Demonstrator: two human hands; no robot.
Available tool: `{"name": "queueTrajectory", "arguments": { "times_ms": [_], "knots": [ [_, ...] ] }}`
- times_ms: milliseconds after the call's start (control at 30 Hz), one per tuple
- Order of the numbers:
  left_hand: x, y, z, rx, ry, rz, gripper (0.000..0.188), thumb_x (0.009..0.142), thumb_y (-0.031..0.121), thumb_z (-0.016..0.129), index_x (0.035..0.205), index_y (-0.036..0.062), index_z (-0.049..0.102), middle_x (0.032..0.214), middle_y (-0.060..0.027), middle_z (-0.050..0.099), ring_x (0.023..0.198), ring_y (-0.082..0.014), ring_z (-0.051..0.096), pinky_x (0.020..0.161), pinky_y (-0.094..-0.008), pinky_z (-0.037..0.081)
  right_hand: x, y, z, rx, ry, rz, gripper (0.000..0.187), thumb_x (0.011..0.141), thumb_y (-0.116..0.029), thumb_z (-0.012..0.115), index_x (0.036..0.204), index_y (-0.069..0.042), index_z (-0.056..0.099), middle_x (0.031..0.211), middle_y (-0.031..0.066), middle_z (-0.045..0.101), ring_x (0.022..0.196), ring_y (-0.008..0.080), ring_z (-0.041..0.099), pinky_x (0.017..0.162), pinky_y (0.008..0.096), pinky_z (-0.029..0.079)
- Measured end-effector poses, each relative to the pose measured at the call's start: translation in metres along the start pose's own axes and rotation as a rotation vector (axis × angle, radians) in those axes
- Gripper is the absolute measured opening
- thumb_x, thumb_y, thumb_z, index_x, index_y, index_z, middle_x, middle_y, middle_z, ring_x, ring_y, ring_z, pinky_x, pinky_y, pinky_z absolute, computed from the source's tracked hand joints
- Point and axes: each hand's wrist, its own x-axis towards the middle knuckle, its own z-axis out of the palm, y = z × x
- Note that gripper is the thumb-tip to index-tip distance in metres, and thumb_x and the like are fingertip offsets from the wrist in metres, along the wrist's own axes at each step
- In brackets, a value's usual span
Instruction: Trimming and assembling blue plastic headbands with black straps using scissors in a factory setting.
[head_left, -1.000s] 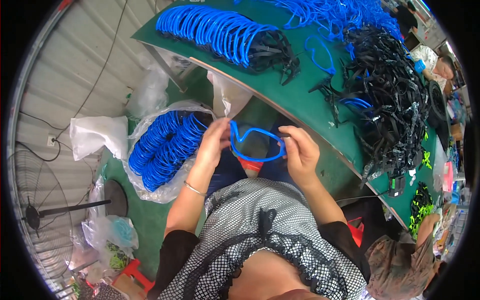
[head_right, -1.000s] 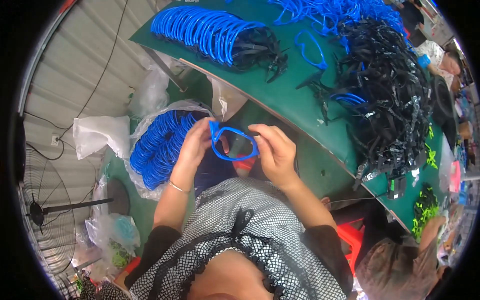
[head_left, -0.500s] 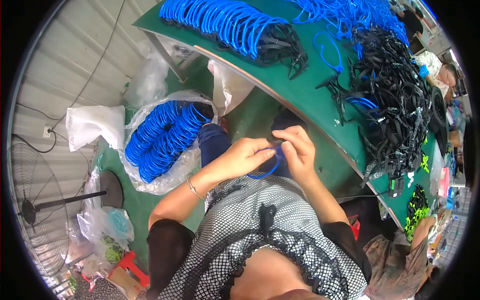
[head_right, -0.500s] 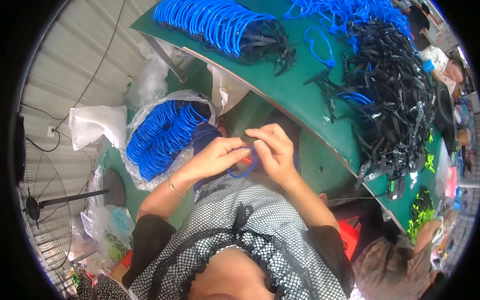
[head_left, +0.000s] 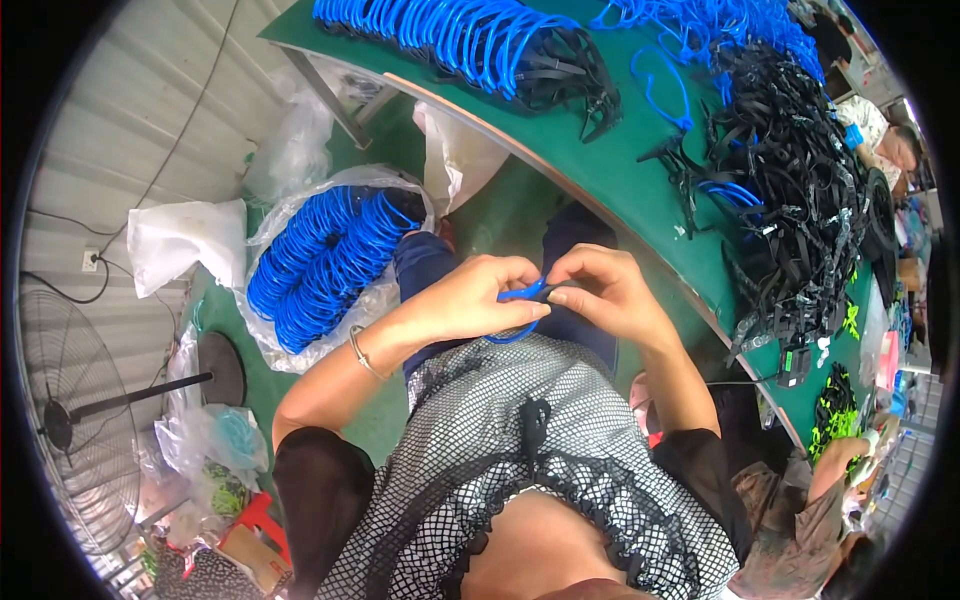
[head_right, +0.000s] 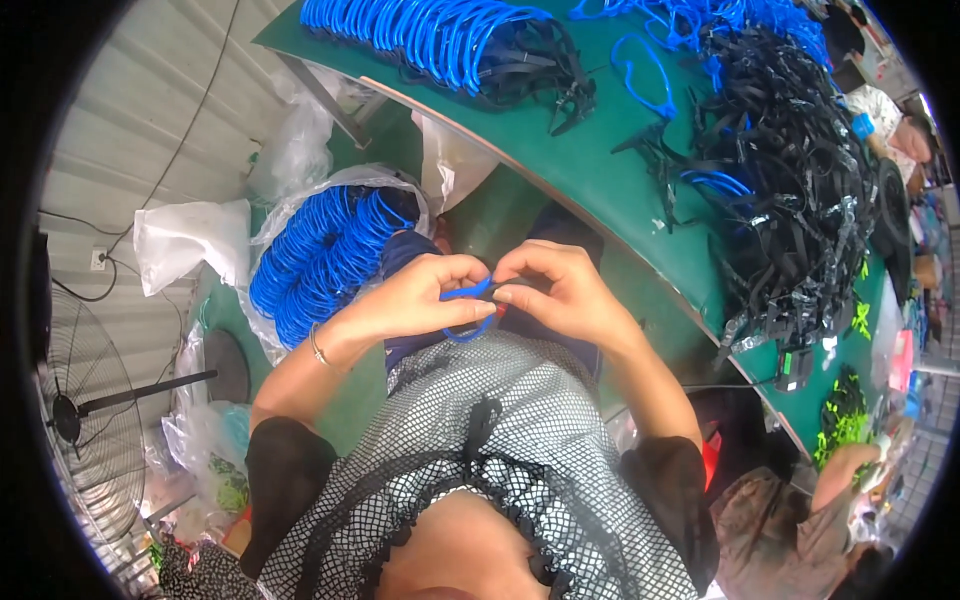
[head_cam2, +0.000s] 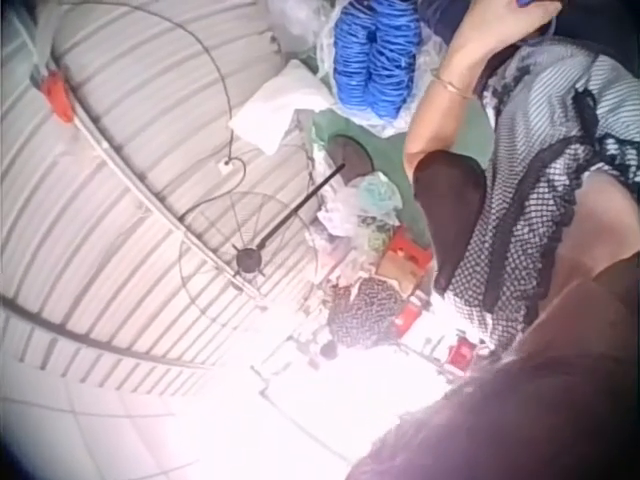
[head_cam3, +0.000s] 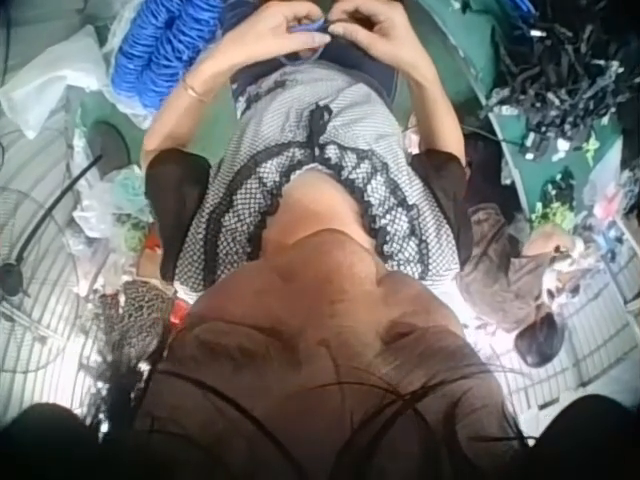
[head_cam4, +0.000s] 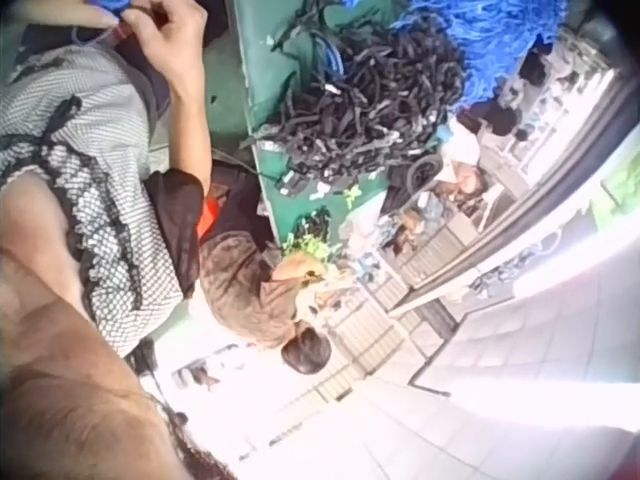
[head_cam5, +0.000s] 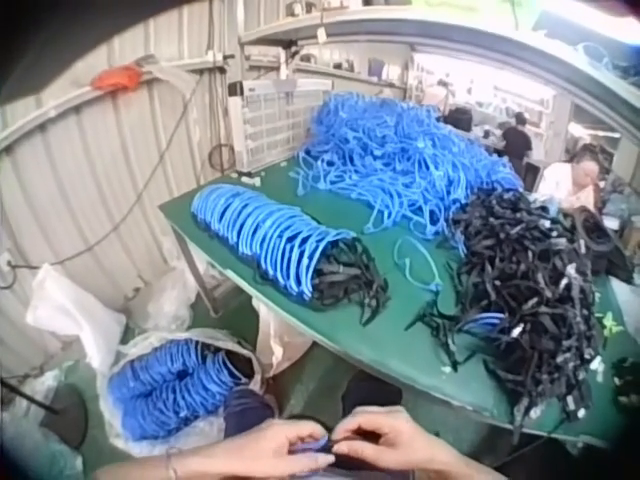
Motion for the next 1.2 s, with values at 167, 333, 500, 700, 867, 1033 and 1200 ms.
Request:
{"name": "queueTrajectory", "arguments": {
  "times_ms": [167, 333, 500, 700, 867, 1033, 1200],
  "knots": [
    [0.003, -0.001, 0.001, 0.147, 0.008, -0.053, 0.021, 0.079, 0.017, 0.066, 0.08, -0.0028, 0.059, 0.061, -0.001, 0.056, 0.058, -0.0063, 0.051, 0.049, -0.0248, 0.04, 0.001, 0.008, 0.006, -0.088, 0.032, -0.026, 0.014, 0.075, -0.001, 0.067, 0.088, 0.0, 0.062, 0.08, 0.0077, 0.061, 0.075, 0.0138, 0.061, 0.065, 0.0249, 0.048],
    [-0.006, -0.001, 0.01, -0.056, 0.104, -0.197, 0.016, 0.08, 0.014, 0.067, 0.079, -0.0017, 0.062, 0.06, -0.0009, 0.055, 0.058, -0.0043, 0.05, 0.049, -0.0226, 0.041, -0.003, 0.012, 0.006, -0.119, -0.008, 0.043, 0.012, 0.08, -0.007, 0.065, 0.088, 0.001, 0.06, 0.079, 0.0054, 0.058, 0.073, 0.0106, 0.056, 0.062, 0.0236, 0.046],
    [-0.015, -0.014, 0.017, 0.024, 0.177, -0.086, 0.018, 0.078, 0.013, 0.069, 0.08, -0.0039, 0.062, 0.064, -0.0042, 0.058, 0.061, -0.0053, 0.052, 0.054, -0.0239, 0.046, -0.006, 0.019, 0.012, -0.2, -0.048, 0.064, 0.013, 0.085, -0.012, 0.06, 0.082, 0.001, 0.058, 0.073, 0.0043, 0.052, 0.065, 0.0098, 0.049, 0.056, 0.0243, 0.04],
    [-0.022, -0.012, 0.03, 0.171, 0.15, 0.032, 0.019, 0.077, 0.011, 0.069, 0.077, -0.0048, 0.06, 0.064, -0.0052, 0.059, 0.062, -0.0046, 0.051, 0.054, -0.0249, 0.046, -0.003, 0.023, 0.028, -0.52, 0.189, -0.208, 0.026, 0.079, -0.013, 0.064, 0.057, -0.004, 0.053, 0.052, 0.0069, 0.046, 0.045, 0.0213, 0.045, 0.048, 0.0332, 0.032],
    [-0.023, -0.027, 0.041, -0.054, 0.23, 0.018, 0.016, 0.079, 0.009, 0.067, 0.077, -0.0048, 0.06, 0.062, -0.0033, 0.056, 0.06, -0.0034, 0.048, 0.048, -0.0249, 0.041, 0.009, 0.051, 0.033, -0.771, 0.373, -0.456, 0.03, 0.073, -0.014, 0.067, 0.05, -0.008, 0.049, 0.047, 0.0046, 0.043, 0.042, 0.0223, 0.044, 0.046, 0.0341, 0.031],
    [-0.019, -0.039, 0.035, -0.019, 0.174, -0.059, 0.013, 0.082, 0.01, 0.065, 0.082, -0.0033, 0.062, 0.067, 0.0007, 0.057, 0.063, -0.0027, 0.048, 0.053, -0.021, 0.041, 0.009, 0.078, 0.039, -0.701, 0.376, -0.317, 0.03, 0.076, -0.014, 0.065, 0.052, -0.005, 0.05, 0.05, 0.0067, 0.047, 0.044, 0.024, 0.046, 0.047, 0.0337, 0.033],
    [0.001, -0.025, 0.01, -0.382, 0.09, -0.153, 0.021, 0.087, 0.021, 0.061, 0.086, 0.0004, 0.063, 0.072, 0.0035, 0.058, 0.064, -0.0029, 0.05, 0.055, -0.0194, 0.041, -0.001, 0.078, 0.008, 0.093, 0.059, 0.114, 0.015, 0.083, -0.01, 0.06, 0.075, 0.003, 0.059, 0.068, 0.0036, 0.054, 0.063, 0.0099, 0.051, 0.056, 0.0263, 0.041]
  ]
}}
